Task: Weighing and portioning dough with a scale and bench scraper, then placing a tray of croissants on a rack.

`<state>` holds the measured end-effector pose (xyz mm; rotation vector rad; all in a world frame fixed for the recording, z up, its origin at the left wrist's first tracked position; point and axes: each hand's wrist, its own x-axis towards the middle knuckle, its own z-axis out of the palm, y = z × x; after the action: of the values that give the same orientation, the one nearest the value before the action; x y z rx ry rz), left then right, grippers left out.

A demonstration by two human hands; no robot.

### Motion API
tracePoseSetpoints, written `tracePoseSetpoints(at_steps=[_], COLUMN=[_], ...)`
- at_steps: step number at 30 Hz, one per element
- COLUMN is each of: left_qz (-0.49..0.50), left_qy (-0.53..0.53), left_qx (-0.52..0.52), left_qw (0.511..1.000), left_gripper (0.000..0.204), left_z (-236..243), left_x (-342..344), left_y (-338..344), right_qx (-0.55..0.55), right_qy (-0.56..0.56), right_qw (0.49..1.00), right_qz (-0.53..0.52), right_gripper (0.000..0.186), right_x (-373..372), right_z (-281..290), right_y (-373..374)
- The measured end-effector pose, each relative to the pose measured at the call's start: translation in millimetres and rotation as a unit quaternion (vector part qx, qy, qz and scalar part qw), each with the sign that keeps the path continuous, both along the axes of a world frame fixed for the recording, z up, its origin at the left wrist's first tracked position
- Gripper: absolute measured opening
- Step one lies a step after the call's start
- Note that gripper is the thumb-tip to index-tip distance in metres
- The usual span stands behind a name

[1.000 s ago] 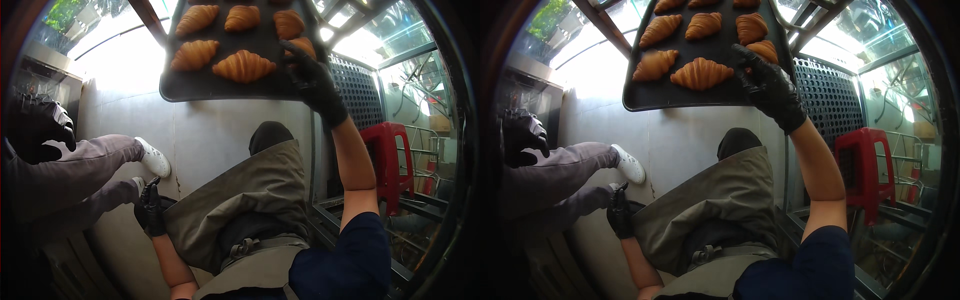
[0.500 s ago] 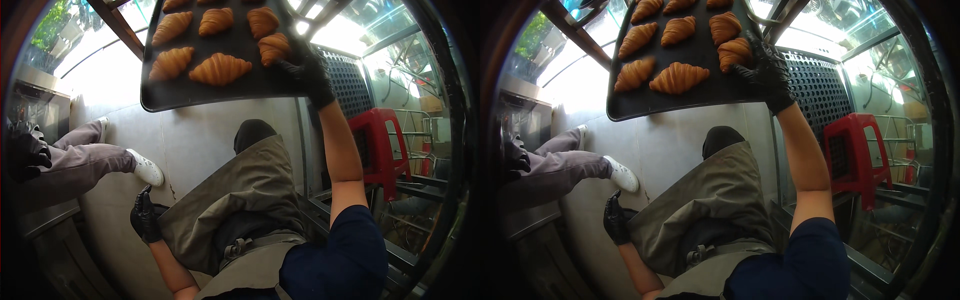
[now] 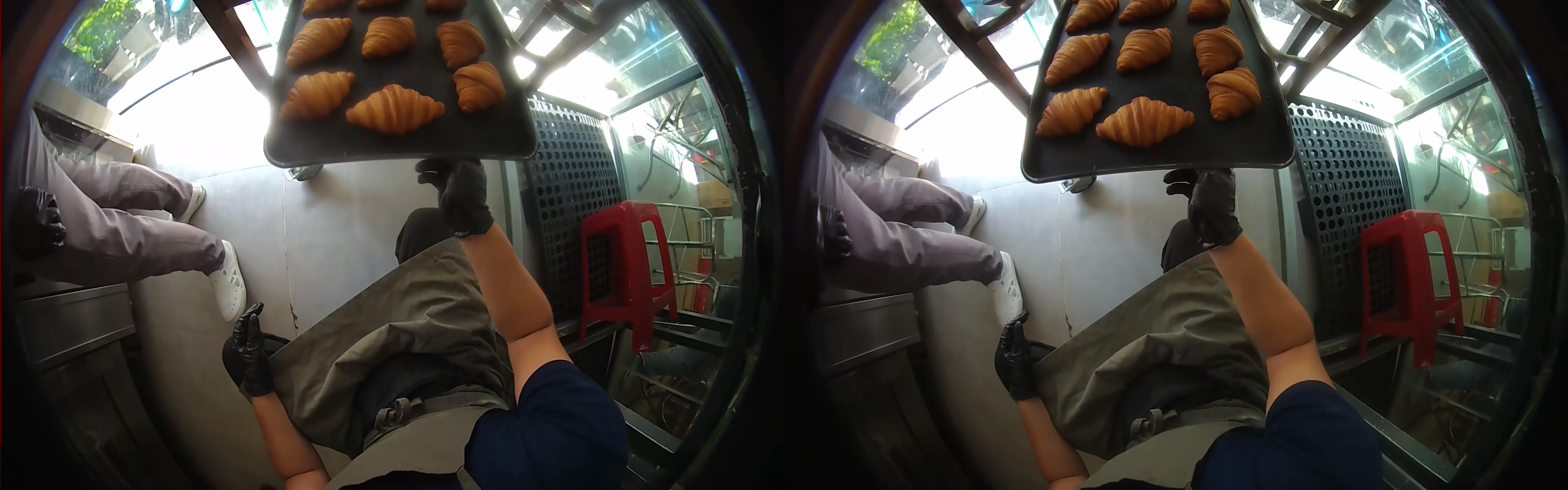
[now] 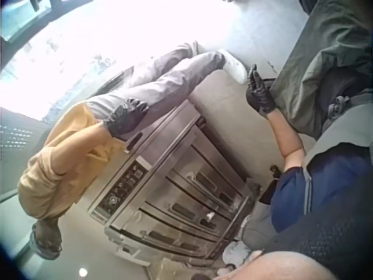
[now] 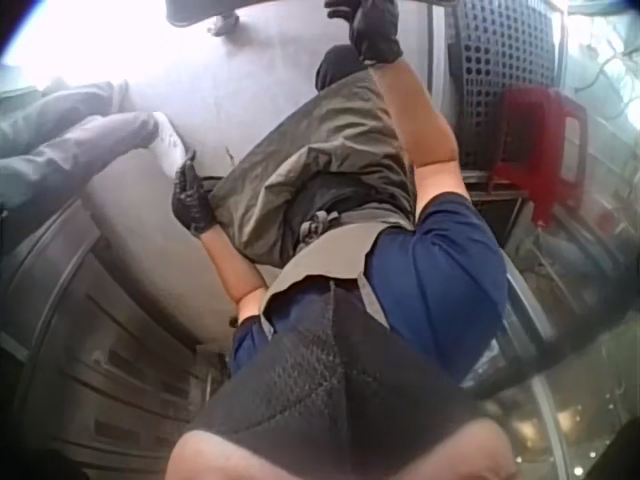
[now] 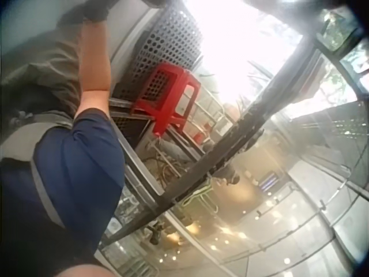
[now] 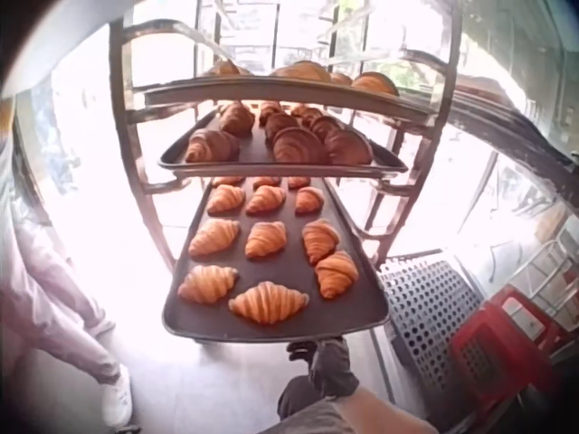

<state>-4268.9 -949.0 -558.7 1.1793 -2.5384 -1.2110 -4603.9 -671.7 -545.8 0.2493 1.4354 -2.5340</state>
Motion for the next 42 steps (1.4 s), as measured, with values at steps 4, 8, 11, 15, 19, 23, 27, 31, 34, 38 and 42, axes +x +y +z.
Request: tracePoseSetpoints(at_steps=[4,8,11,15,19,23,27,31,34,38,42], left_qz=[-0.015,-0.011,0.005,0.000,-0.036,-0.053,-0.099,-0.147,0.025,-0.045,0.056], left_qy=[0.108,0.118,0.115,0.115,0.107,0.088,0.073,0.077,0.135,0.131,0.146], left_qx=[0.042,0.048,0.044,0.059,0.035,0.039,0.137,0.292,0.648,0.368,0.444], left_qw=[0.993,0.992,0.992,0.992,0.993,0.994,0.983,0.942,0.749,0.919,0.882], left_gripper=[0.031,0.032,0.031,0.031,0.033,0.033,0.041,0.045,0.051,0.056,0.067], left_z=[-41.0,-42.1,-33.0,-35.6,-40.7,-45.5,-65.4,-56.2,-95.7,-86.5,-68.7], left_x=[23.0,28.6,32.6,32.9,32.0,28.3,24.6,-23.1,-28.2,-34.1,-47.6], left_y=[-1.3,1.1,-6.3,-1.3,-2.2,-6.6,3.7,30.7,25.1,52.9,62.5], right_qx=[0.068,0.254,0.550,0.711,0.801,0.805,0.759,0.729,0.706,0.696,0.577], right_qy=[0.033,0.276,0.544,0.461,0.463,0.506,0.569,0.535,0.512,0.511,0.558], right_qw=[0.995,0.925,0.632,0.530,0.380,0.308,0.308,0.412,0.456,0.441,0.549], right_qz=[0.060,0.057,-0.047,-0.037,-0.004,0.031,0.075,0.114,0.180,0.246,0.233], right_gripper=[0.025,0.030,0.037,0.038,0.027,0.010,0.005,0.010,0.013,0.018,0.036], right_x=[-39.6,-93.8,-52.2,-72.6,-103.9,-54.2,45.0,122.4,156.4,189.9,135.2], right_z=[-13.9,-81.7,-87.9,-94.3,-85.5,-77.4,-61.5,-42.6,-32.7,-30.3,9.8], right_y=[-4.1,7.3,-22.1,-25.9,-28.9,-6.7,31.3,57.1,70.4,87.9,110.8])
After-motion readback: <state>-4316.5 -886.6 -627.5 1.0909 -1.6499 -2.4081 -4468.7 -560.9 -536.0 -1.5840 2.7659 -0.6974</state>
